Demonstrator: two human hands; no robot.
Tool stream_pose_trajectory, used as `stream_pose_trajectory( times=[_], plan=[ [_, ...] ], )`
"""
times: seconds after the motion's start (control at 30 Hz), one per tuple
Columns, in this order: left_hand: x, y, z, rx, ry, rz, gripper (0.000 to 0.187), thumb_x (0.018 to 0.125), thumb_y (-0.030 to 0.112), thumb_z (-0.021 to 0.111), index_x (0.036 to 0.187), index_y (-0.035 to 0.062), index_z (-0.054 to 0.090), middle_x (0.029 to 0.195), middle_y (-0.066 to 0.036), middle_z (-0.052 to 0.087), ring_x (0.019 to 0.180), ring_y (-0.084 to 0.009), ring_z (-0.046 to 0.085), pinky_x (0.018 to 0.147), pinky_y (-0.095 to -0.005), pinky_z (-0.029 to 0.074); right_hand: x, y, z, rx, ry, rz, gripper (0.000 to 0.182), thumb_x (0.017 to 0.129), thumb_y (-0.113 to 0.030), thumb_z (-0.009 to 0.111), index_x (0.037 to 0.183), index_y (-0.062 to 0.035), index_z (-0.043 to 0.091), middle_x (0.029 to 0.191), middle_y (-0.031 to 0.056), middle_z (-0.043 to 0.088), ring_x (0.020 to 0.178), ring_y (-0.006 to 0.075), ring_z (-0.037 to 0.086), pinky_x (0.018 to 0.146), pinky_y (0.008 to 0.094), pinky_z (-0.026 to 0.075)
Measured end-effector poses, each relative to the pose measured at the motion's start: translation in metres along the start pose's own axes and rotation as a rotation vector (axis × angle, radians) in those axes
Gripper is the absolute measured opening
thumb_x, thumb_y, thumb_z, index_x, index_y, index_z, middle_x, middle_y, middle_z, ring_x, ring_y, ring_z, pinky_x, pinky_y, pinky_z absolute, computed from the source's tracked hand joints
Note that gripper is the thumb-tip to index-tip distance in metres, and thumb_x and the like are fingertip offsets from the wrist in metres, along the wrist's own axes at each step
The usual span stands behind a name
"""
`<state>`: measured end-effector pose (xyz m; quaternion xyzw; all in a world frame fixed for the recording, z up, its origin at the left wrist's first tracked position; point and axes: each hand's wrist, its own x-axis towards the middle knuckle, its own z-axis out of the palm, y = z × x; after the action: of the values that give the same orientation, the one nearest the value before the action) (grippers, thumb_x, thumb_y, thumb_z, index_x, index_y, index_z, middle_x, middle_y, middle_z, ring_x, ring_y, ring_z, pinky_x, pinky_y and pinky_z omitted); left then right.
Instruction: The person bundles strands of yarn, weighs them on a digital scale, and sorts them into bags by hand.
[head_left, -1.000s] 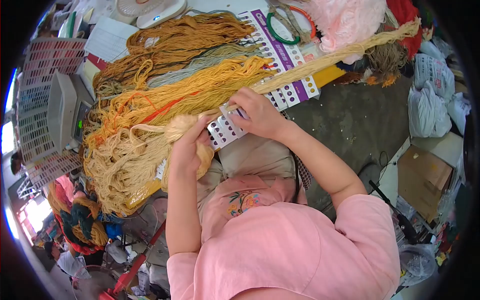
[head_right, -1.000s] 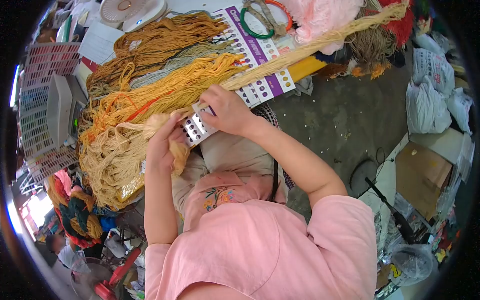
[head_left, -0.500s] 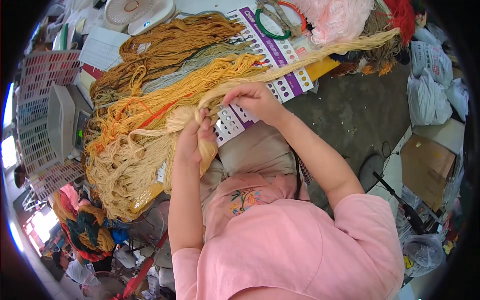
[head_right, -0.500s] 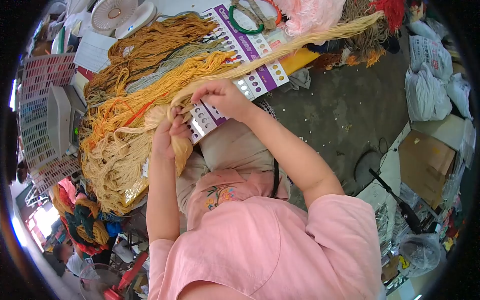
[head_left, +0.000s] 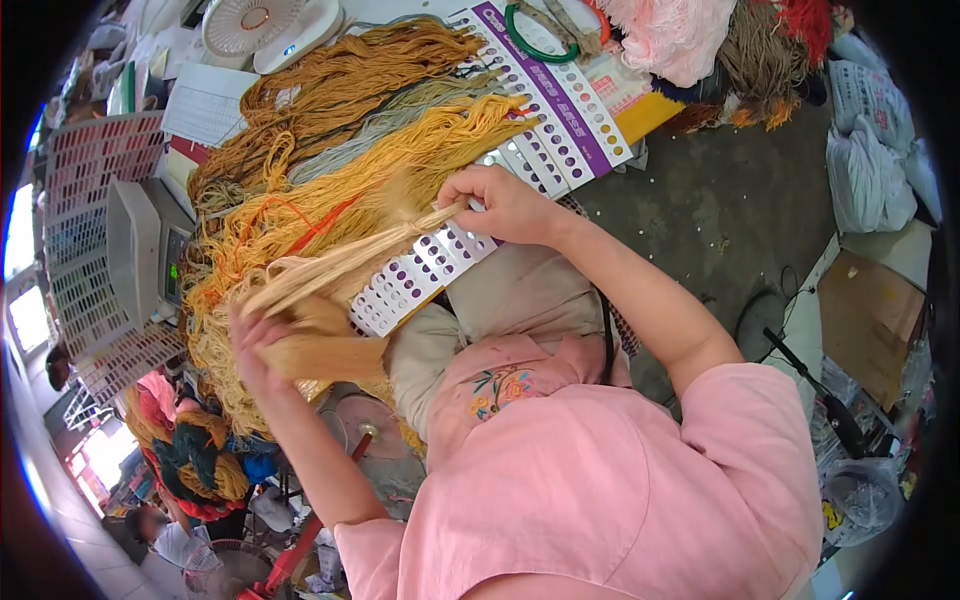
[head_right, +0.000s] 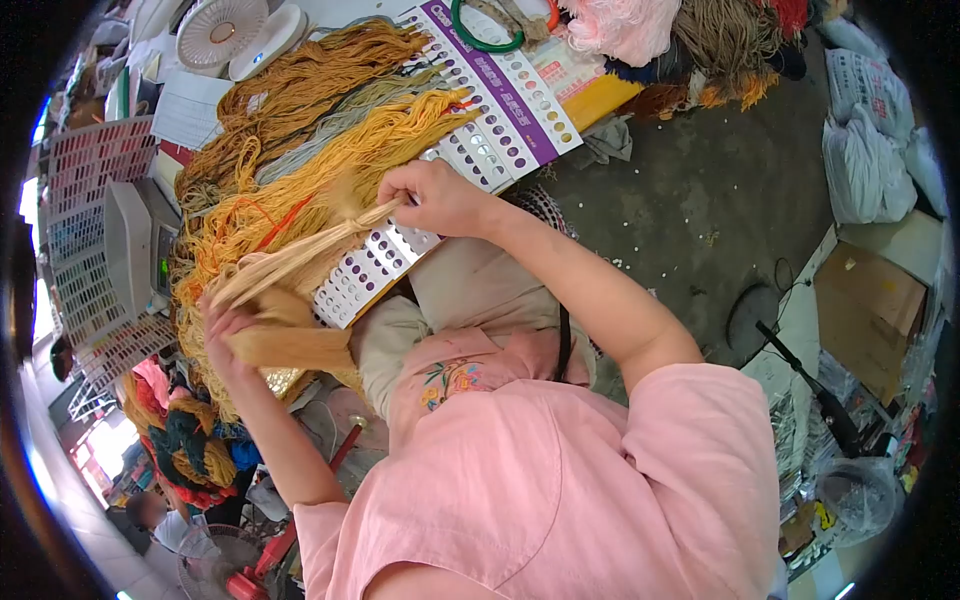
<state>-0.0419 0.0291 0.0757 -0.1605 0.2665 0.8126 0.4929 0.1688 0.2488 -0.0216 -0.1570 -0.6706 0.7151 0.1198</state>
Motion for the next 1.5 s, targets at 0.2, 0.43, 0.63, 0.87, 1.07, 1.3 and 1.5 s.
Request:
stream_pose_trajectory(
  times=[0.2,0.43,0.63,0.87,1.07,1.3,1.5],
  plan=[
    [-0.008,0.015,-0.004,0.847,0.548,0.736,0.014,0.079,0.010,0.046,0.087,-0.0004,0.051,0.058,0.000,0.044,0.049,-0.0068,0.043,0.046,-0.0176,0.038,0.002,0.004,0.001,-0.354,0.007,-0.151,0.015,0.066,-0.004,0.050,0.079,-0.0032,0.056,0.071,0.0062,0.052,0.071,0.0169,0.048,0.061,0.0267,0.037],
    [0.041,-0.147,0.005,1.429,0.084,0.130,0.014,0.078,0.011,0.049,0.088,0.0015,0.054,0.065,0.000,0.051,0.053,-0.0055,0.046,0.047,-0.0193,0.038,0.003,0.004,0.007,-0.040,0.081,-0.148,0.012,0.076,-0.010,0.049,0.082,-0.0012,0.056,0.074,0.0039,0.055,0.070,0.0105,0.049,0.063,0.0236,0.039],
    [0.061,-0.135,0.000,1.373,0.169,-0.048,0.016,0.076,0.020,0.054,0.074,0.0041,0.055,0.055,0.001,0.050,0.047,-0.0058,0.042,0.042,-0.0194,0.033,0.000,-0.003,0.009,-0.006,0.229,-0.025,0.014,0.074,-0.010,0.050,0.083,0.0000,0.054,0.068,0.0018,0.054,0.063,0.0053,0.048,0.057,0.0196,0.039],
    [-0.012,0.000,0.001,0.889,0.467,0.171,0.022,0.076,0.014,0.051,0.095,0.0032,0.051,0.059,-0.001,0.048,0.043,-0.0044,0.042,0.041,-0.0155,0.036,-0.001,0.008,0.023,-0.708,0.265,-0.166,0.037,0.056,-0.019,0.060,0.090,-0.0075,0.049,0.083,0.0062,0.051,0.083,0.0232,0.046,0.071,0.0338,0.032],
    [-0.047,0.069,0.016,0.921,0.441,0.544,0.014,0.079,0.016,0.048,0.082,0.0027,0.049,0.066,-0.001,0.049,0.057,-0.0074,0.047,0.055,-0.0218,0.042,0.002,0.011,0.027,-0.742,0.309,-0.220,0.037,0.056,-0.016,0.058,0.090,-0.0063,0.048,0.084,0.0073,0.049,0.084,0.0238,0.045,0.072,0.0335,0.032],
    [-0.104,0.026,-0.015,0.813,-0.314,0.794,0.040,0.079,0.028,0.037,0.103,-0.0030,0.043,0.111,-0.028,0.038,0.109,-0.0371,0.033,0.093,-0.0465,0.022,0.001,0.008,0.035,-0.565,0.390,-0.327,0.027,0.058,-0.008,0.058,0.084,-0.0018,0.052,0.076,0.0090,0.050,0.067,0.0218,0.048,0.059,0.0291,0.038],
    [-0.068,-0.062,-0.014,0.714,-0.652,0.447,0.041,0.071,0.036,0.044,0.056,-0.0013,0.053,0.118,-0.031,0.027,0.119,-0.0375,0.008,0.096,-0.0426,0.012,-0.024,-0.053,0.117,0.589,-0.165,0.230,0.017,0.078,-0.007,0.044,0.090,0.0004,0.054,0.078,0.0018,0.053,0.064,0.0061,0.051,0.052,0.0174,0.038]
  ],
)
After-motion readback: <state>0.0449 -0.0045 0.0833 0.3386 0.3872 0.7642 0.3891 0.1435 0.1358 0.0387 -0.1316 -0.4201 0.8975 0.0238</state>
